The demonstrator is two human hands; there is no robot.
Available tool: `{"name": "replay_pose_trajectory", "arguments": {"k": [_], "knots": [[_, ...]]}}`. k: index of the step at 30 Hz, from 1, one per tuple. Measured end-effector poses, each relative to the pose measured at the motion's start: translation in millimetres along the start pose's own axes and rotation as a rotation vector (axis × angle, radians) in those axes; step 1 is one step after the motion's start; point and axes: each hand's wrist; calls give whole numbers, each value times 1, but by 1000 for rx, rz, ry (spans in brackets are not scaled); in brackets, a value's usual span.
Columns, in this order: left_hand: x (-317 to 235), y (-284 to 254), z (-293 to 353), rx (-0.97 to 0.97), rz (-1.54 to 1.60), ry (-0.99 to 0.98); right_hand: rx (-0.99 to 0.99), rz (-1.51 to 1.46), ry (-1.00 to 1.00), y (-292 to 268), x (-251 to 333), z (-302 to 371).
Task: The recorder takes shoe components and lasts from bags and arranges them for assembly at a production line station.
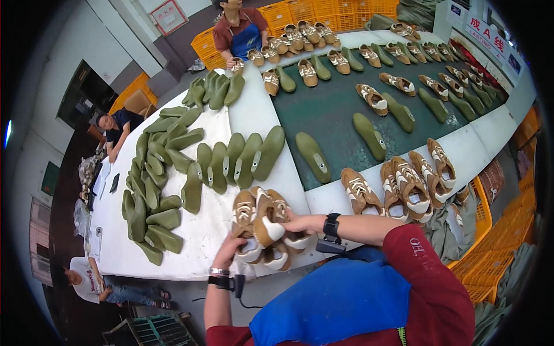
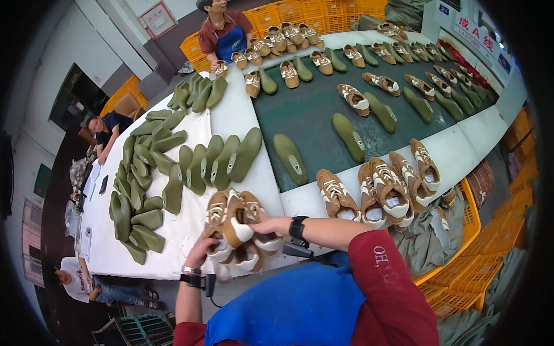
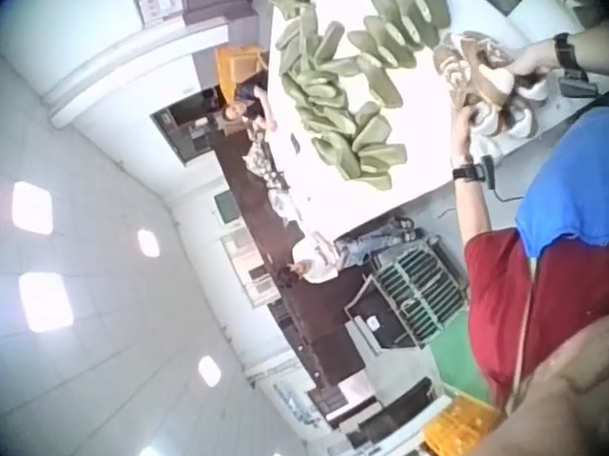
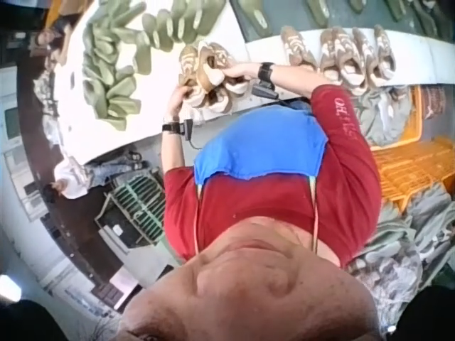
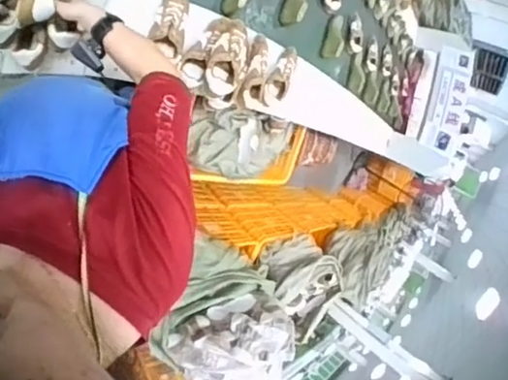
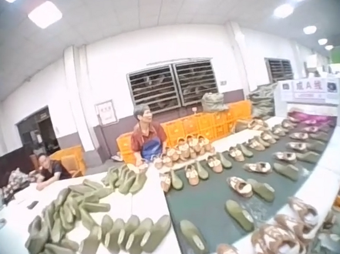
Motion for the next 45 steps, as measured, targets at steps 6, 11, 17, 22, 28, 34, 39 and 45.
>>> {"name": "replay_pose_trajectory", "arguments": {"k": [6, 11, 17, 22, 28, 34, 39, 45], "knots": [[-23, -80, -4, -245, -490, -270, -123, -76, -261, 57, 35, -71], [49, -131, -10, -157, -52, -61, -122, 64, -226, 35, 42, -81], [-14, -109, 18, -465, -677, -291, -415, 852, 57, -8, 31, -33], [45, -131, 22, -403, -880, -266, -250, 885, 100, 10, 13, -41], [51, -122, 16, -534, -523, -156, -13, 427, 30, 28, -18, -69], [40, -77, 22, -854, -656, 135, -67, 780, 1, 8, 15, -8], [-27, 21, 31, -910, -692, 584, -114, 640, -320, -30, 20, 81], [-89, 176, 8, -337, -480, 699, -214, 134, -532, -87, 11, 294]]}}
Point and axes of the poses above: each hand's wrist, its own z-axis away from the middle knuckle, its own y-axis out of the palm, x = y × z, and after that the axes turned 1 degree about z, right-handed
